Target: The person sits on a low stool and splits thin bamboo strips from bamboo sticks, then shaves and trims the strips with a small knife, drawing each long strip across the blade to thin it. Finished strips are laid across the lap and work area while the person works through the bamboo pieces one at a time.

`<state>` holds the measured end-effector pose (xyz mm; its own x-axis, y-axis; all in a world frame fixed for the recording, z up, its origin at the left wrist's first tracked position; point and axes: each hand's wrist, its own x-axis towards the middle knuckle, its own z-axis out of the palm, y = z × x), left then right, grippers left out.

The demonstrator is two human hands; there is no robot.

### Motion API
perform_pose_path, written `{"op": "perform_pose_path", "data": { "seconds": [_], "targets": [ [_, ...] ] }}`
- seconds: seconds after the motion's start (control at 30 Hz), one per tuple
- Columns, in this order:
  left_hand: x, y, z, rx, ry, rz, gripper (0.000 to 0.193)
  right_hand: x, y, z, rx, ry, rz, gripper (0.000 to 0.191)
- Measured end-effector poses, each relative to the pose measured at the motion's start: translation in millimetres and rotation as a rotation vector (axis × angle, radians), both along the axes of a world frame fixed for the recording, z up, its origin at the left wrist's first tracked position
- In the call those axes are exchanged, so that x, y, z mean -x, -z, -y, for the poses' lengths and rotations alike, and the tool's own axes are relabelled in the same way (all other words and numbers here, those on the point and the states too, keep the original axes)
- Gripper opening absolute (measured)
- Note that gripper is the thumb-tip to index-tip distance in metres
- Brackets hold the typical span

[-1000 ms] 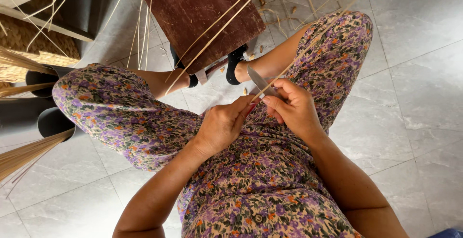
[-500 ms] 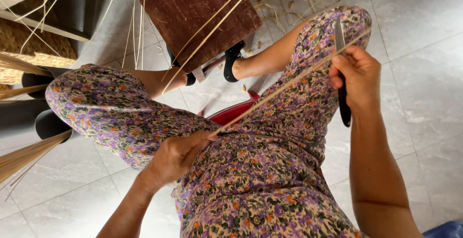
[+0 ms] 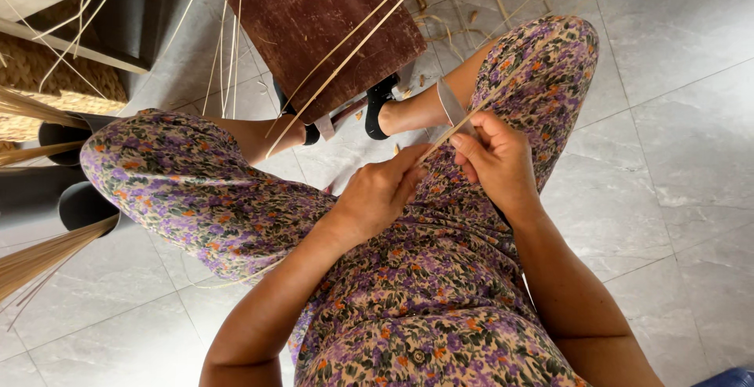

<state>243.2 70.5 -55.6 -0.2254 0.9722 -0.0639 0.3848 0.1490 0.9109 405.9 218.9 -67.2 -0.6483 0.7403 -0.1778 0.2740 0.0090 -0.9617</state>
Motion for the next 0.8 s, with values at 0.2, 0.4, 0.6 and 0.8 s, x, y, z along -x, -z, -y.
{"op": "perform_pose_path", "data": {
  "seconds": [0.2,0.4,0.6,0.8],
  "targets": [
    [-7.0,9.0,5.6,-0.192,-0.071,-0.179,0.019,-13.8,9.5,-20.7,0.011,0.108,-0.059,0.01],
    [18.3,14.0,59.7,-0.287,0.022,-0.136,0.022,-55.8,1.8,-89.0,0.021,0.378,-0.096,0.011],
    [27.5,14.2,76.3,0.025,0.06,-0.049,0.023,-64.5,5.6,-79.9,0.0,0.332,-0.181,0.009],
    [12.0,-5.9,45.3,-0.066,0.071,-0.026,0.039,-35.5,-8.8,-50.7,-0.034,0.237,-0.06,0.011]
  ]
}}
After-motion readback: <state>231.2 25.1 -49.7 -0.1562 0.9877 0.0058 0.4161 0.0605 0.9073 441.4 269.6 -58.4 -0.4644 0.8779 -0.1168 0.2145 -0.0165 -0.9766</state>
